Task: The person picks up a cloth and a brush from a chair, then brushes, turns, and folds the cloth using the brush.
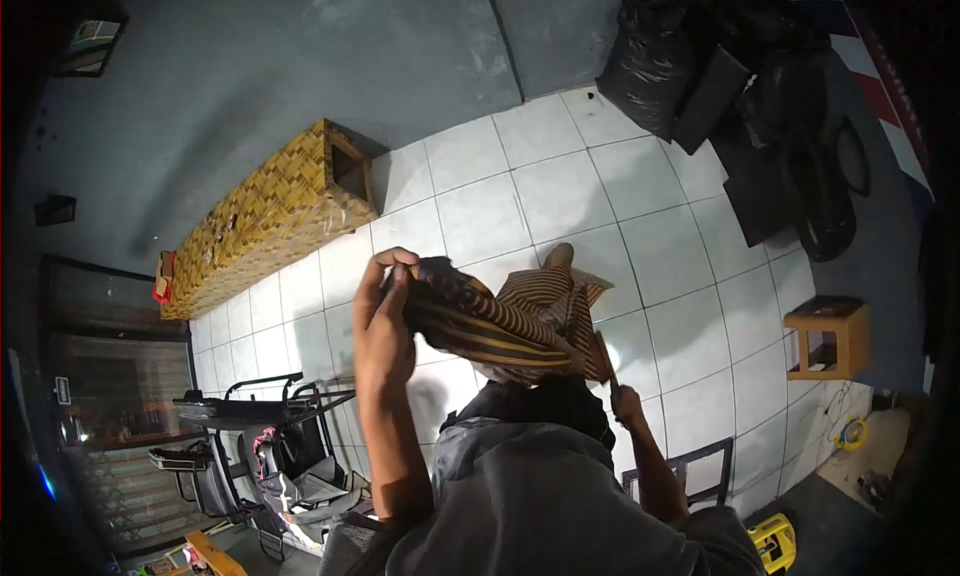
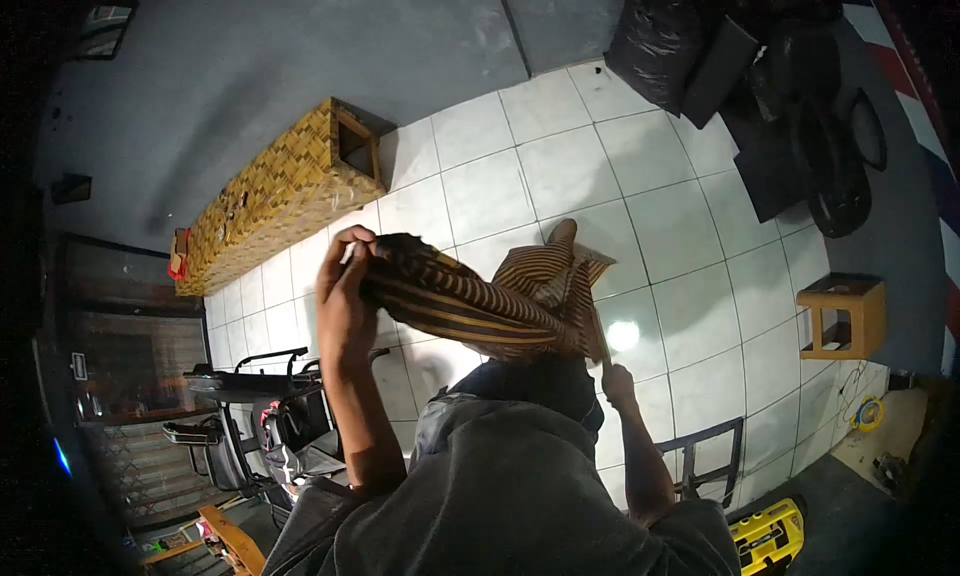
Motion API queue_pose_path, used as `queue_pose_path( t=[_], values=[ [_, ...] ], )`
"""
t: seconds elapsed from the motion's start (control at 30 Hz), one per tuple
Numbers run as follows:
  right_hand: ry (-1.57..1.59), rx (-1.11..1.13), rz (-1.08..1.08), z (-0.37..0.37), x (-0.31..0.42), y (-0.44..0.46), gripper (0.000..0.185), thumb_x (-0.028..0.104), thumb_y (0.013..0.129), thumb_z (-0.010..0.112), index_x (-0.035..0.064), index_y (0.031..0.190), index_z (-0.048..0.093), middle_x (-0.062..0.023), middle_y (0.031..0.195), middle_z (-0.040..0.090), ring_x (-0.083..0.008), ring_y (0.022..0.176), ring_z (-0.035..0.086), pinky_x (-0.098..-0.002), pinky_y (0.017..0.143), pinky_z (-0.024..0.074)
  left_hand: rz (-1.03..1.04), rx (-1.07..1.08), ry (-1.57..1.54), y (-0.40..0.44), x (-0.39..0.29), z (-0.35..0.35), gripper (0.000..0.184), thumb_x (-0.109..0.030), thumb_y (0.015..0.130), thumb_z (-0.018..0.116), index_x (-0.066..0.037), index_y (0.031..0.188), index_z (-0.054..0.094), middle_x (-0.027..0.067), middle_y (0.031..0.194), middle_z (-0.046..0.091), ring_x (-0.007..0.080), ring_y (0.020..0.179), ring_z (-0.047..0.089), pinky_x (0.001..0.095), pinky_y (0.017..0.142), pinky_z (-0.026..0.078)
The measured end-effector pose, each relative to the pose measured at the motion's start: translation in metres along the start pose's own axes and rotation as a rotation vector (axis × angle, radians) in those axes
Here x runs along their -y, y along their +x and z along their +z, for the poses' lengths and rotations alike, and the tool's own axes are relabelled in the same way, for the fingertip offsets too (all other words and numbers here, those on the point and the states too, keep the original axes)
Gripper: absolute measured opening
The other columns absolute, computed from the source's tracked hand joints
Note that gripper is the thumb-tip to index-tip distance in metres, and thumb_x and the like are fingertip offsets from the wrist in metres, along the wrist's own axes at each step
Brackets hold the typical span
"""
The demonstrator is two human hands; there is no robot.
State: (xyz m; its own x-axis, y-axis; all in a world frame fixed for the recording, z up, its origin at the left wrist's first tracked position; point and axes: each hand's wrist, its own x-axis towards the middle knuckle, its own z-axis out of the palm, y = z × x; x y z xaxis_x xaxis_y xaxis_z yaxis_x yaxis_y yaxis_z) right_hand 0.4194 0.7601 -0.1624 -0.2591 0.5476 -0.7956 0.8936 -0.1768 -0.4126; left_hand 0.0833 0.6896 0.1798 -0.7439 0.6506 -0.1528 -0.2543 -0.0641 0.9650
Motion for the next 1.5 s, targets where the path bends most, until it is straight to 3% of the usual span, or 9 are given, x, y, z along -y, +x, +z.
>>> queue_pose_path(
  t=[0.27,0.43,0.53,0.6,0.8,1.13,1.33,1.4,1.5],
  values=[
    [1.153,0.247,-0.884,-0.056,0.219,-0.110,0.032,0.031,0.096,0.027,0.0091,0.078,0.040,0.0032,0.056,0.034,-0.0056,0.046,0.031,-0.0199,0.042,0.0278,0.036,0.079,-0.098,0.001,-0.011,0.045,0.027,-0.013,0.085,0.058,-0.005,0.107,0.046,0.0001,0.071,0.050,0.0058,0.063,0.048,0.0199,0.061,0.042],
    [0.323,0.032,-1.107,-0.026,0.226,-0.069,0.024,0.024,0.090,0.046,0.0004,0.090,0.053,-0.0142,0.076,0.056,-0.0275,0.062,0.054,-0.0351,0.059,0.0441,0.495,0.275,0.135,0.000,-0.037,0.042,0.037,0.004,0.070,0.067,-0.005,0.097,0.044,0.0022,0.076,0.052,0.0066,0.066,0.047,0.0188,0.058,0.038],
    [-0.244,-0.019,-0.569,-0.008,0.167,-0.032,0.043,0.043,0.083,0.049,0.0074,0.106,0.056,-0.0165,0.093,0.062,-0.0317,0.085,0.060,-0.0394,0.071,0.0472,0.590,-0.321,-0.087,-0.022,-0.060,0.036,0.053,-0.002,0.073,0.066,-0.006,0.120,0.041,0.0091,0.090,0.055,0.0113,0.068,0.045,0.0238,0.058,0.041],
    [-0.495,0.080,-0.292,0.027,0.058,0.042,0.053,0.053,0.074,0.053,0.0105,0.105,0.059,-0.0179,0.091,0.063,-0.0318,0.088,0.061,-0.0416,0.074,0.0478,0.729,0.069,-0.272,-0.021,-0.069,-0.005,0.064,-0.004,0.076,0.064,-0.010,0.131,0.033,0.0110,0.101,0.054,0.0148,0.073,0.046,0.0288,0.059,0.043],
    [-0.829,-0.007,-0.619,0.016,-0.024,0.049,0.027,0.023,0.078,0.055,0.0012,0.094,0.057,-0.0182,0.074,0.061,-0.0290,0.069,0.060,-0.0404,0.058,0.0481,0.394,-0.064,0.630,-0.009,-0.045,-0.002,0.027,0.004,0.082,0.049,-0.004,0.108,0.048,0.0054,0.084,0.053,0.0112,0.079,0.050,0.0244,0.072,0.042],
    [0.917,0.349,-0.823,-0.047,0.225,-0.094,0.028,0.022,0.096,0.033,0.0044,0.082,0.050,0.0012,0.062,0.043,-0.0069,0.054,0.040,-0.0229,0.049,0.0348,0.320,0.338,0.079,-0.002,-0.025,0.019,0.009,0.006,0.079,0.049,-0.002,0.075,0.050,0.0072,0.085,0.048,0.0170,0.080,0.050,0.0310,0.080,0.044],
    [0.035,-0.043,-1.029,0.003,0.154,-0.022,0.031,0.029,0.090,0.043,0.0022,0.091,0.059,-0.0114,0.079,0.063,-0.0232,0.068,0.061,-0.0349,0.058,0.0474,0.194,0.212,-0.622,0.001,-0.055,0.014,0.013,0.003,0.078,0.049,-0.007,0.075,0.040,0.0048,0.073,0.040,0.0156,0.068,0.043,0.0434,0.082,0.048],
    [-0.631,0.199,-0.254,0.017,0.096,0.017,0.028,0.025,0.082,0.051,0.0041,0.095,0.063,-0.0150,0.098,0.062,-0.0306,0.092,0.060,-0.0416,0.075,0.0486,0.198,0.219,-0.804,-0.001,-0.063,0.007,0.013,0.004,0.077,0.047,-0.007,0.079,0.039,0.0048,0.078,0.039,0.0157,0.066,0.043,0.0347,0.077,0.048],
    [-0.639,0.049,-0.154,0.008,0.033,0.016,0.028,0.024,0.079,0.050,0.0044,0.094,0.063,-0.0169,0.095,0.062,-0.0319,0.089,0.060,-0.0412,0.077,0.0487,0.223,0.134,-0.782,0.000,-0.064,0.001,0.009,0.000,0.077,0.047,-0.005,0.080,0.039,0.0047,0.080,0.039,0.0147,0.063,0.043,0.0284,0.062,0.046]
  ],
)
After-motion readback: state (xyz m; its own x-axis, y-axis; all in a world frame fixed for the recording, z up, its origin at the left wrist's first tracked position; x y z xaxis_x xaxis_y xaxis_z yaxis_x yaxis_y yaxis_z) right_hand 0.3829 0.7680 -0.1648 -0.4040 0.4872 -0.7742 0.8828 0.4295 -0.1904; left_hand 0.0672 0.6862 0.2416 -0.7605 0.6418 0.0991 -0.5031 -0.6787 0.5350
